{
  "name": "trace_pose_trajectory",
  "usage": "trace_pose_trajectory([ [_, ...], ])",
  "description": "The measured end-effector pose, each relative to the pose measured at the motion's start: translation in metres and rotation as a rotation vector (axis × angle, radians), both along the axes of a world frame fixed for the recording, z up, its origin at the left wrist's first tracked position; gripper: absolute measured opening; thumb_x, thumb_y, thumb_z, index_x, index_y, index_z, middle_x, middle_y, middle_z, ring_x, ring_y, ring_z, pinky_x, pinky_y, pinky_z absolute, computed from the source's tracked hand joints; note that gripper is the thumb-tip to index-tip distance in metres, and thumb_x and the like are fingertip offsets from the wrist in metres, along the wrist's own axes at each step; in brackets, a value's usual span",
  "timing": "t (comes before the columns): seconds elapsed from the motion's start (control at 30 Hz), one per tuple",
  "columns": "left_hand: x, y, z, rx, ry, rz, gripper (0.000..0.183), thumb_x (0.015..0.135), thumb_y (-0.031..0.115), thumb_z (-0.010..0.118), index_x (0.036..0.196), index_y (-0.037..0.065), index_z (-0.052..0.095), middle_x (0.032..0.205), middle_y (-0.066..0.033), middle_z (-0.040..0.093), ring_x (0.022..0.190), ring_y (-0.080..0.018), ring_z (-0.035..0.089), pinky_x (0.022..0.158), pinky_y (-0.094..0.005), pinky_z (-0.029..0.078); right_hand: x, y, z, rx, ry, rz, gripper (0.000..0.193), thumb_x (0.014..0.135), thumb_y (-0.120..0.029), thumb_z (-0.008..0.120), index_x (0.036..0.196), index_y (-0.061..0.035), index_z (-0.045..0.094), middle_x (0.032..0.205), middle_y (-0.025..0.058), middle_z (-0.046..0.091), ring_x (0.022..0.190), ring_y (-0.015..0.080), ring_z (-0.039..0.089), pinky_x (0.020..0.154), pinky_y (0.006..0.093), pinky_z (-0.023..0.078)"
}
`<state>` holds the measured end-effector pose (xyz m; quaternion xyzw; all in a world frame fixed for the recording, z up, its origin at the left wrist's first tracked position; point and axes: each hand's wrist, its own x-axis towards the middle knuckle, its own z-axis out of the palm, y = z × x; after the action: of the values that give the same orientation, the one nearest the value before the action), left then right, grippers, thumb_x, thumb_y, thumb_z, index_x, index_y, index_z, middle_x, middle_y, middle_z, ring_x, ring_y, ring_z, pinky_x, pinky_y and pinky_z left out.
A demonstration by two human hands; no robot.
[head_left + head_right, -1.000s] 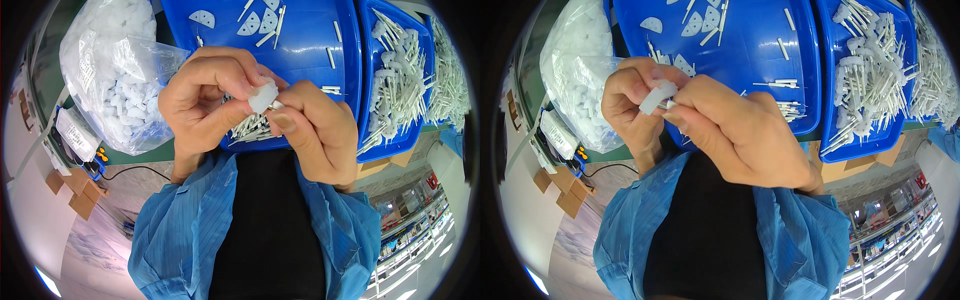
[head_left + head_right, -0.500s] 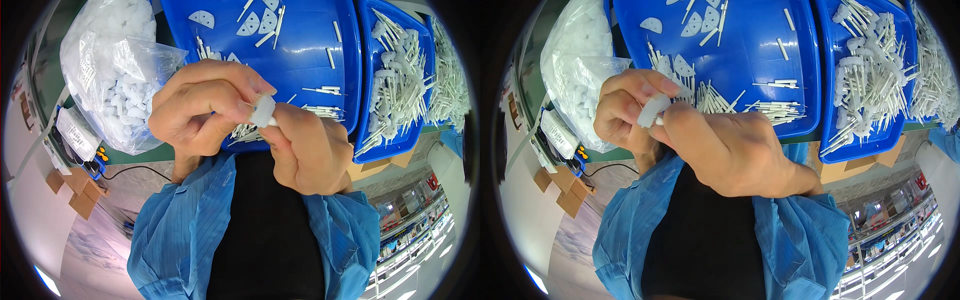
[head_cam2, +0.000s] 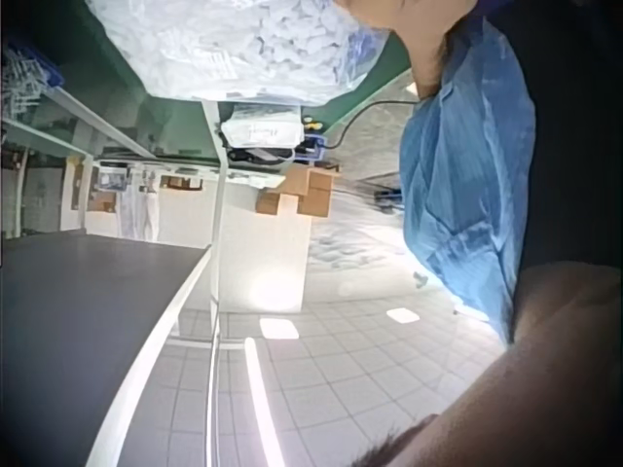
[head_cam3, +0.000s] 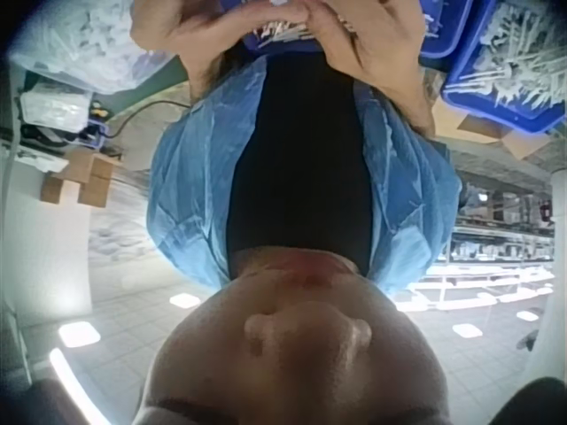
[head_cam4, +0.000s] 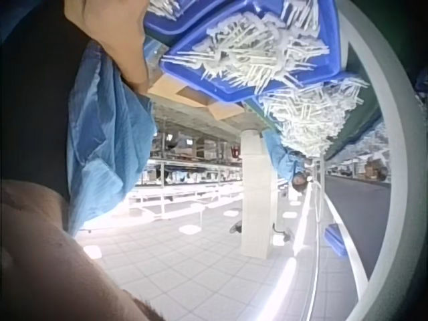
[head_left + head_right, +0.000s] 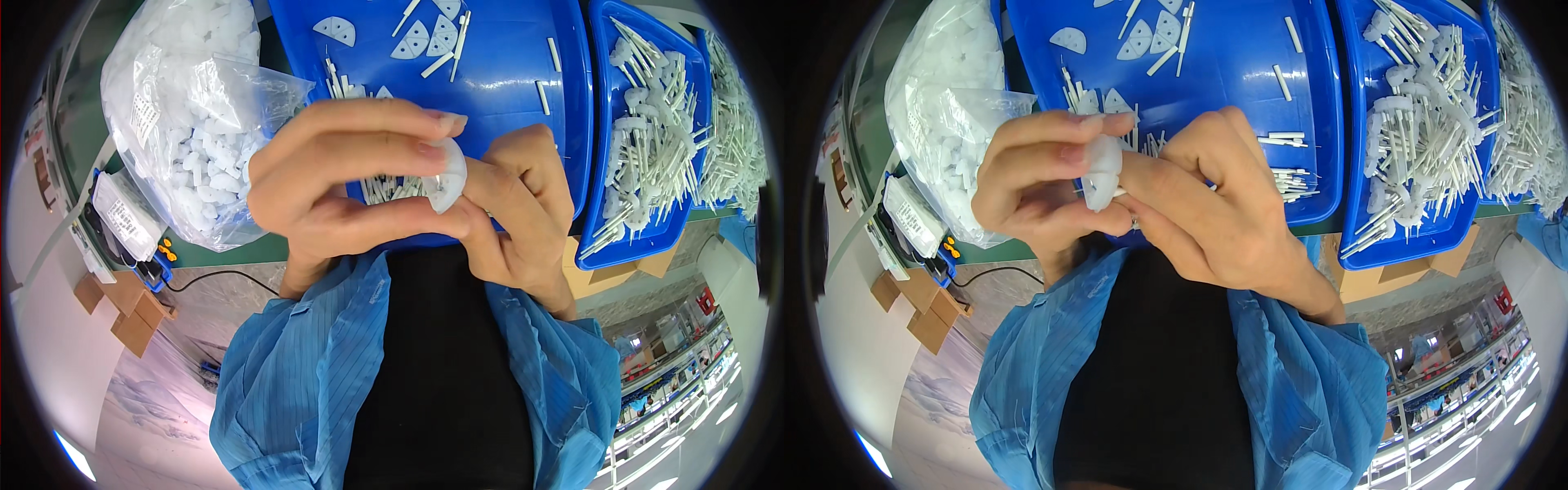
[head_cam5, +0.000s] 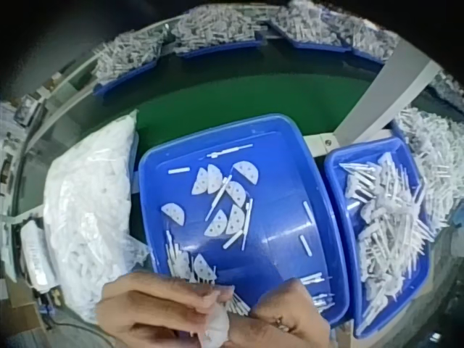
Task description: The person assembles small white plastic components by hand. They pick a semi-circular plastic piece and a thin rod from blue trays, insert the rod into the piece, and place the finished assembly into a separate tray. The process is repeated continuously throughout the clip.
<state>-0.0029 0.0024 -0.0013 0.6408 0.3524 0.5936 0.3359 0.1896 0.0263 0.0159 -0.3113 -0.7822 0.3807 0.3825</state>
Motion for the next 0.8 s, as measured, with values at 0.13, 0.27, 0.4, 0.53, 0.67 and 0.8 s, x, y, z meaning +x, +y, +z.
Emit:
trace_pose_trajectory([
  [0.13,0.011,0.000,-0.006,-0.082,-0.227,0.034,0.034,0.063,0.000,0.089,0.090,-0.004,0.069,0.104,-0.0233,0.067,0.091,-0.0308,0.072,0.075,-0.0340,0.061,0.003,0.005,0.003,-0.223,0.066,0.084,0.027,0.072,-0.005,0.073,0.098,0.0003,0.068,0.079,0.0085,0.054,0.065,0.0223,0.049,0.060,0.0327,0.041],
  [0.27,0.015,0.002,-0.005,-0.010,-0.093,0.099,0.027,0.064,0.000,0.087,0.085,-0.002,0.071,0.101,-0.0211,0.067,0.091,-0.0311,0.072,0.073,-0.0334,0.061,-0.001,0.009,0.003,-0.456,0.199,0.104,0.021,0.079,-0.008,0.072,0.097,0.0015,0.066,0.076,0.0090,0.059,0.061,0.0168,0.053,0.055,0.0283,0.042],
  [0.4,0.018,0.001,0.000,0.106,0.093,0.160,0.019,0.063,-0.001,0.084,0.079,0.002,0.073,0.100,-0.0187,0.066,0.089,-0.0317,0.072,0.072,-0.0329,0.061,-0.001,0.004,0.012,-0.670,0.072,0.042,0.011,0.090,-0.007,0.066,0.097,0.0023,0.067,0.072,0.0084,0.064,0.059,0.0108,0.059,0.051,0.0252,0.044],
  [0.53,0.008,0.003,0.005,0.207,0.254,0.042,0.018,0.064,-0.002,0.083,0.075,0.005,0.072,0.106,-0.0171,0.059,0.092,-0.0382,0.069,0.077,-0.0397,0.062,0.001,0.011,0.025,-0.592,-0.041,-0.064,0.013,0.096,-0.006,0.059,0.097,0.0009,0.069,0.065,0.0112,0.063,0.055,0.0178,0.063,0.050,0.0289,0.047],
  [0.67,0.007,-0.004,-0.008,0.161,0.086,0.046,0.033,0.069,0.004,0.085,0.096,0.006,0.066,0.112,-0.0157,0.054,0.094,-0.0437,0.068,0.079,-0.0472,0.062,0.011,0.000,0.037,-0.549,-0.385,-0.290,0.018,0.098,-0.012,0.059,0.087,0.0014,0.066,0.061,0.0157,0.060,0.054,0.0290,0.065,0.050,0.0343,0.048],
  [0.8,0.006,-0.008,-0.005,-0.024,-0.069,0.126,0.030,0.079,0.014,0.081,0.102,0.008,0.062,0.114,-0.0160,0.053,0.094,-0.0442,0.067,0.083,-0.0528,0.060,0.022,-0.015,0.013,-0.456,-0.600,-0.180,0.022,0.093,-0.015,0.066,0.080,0.0016,0.059,0.061,0.0166,0.062,0.053,0.0333,0.063,0.049,0.0384,0.048],
])
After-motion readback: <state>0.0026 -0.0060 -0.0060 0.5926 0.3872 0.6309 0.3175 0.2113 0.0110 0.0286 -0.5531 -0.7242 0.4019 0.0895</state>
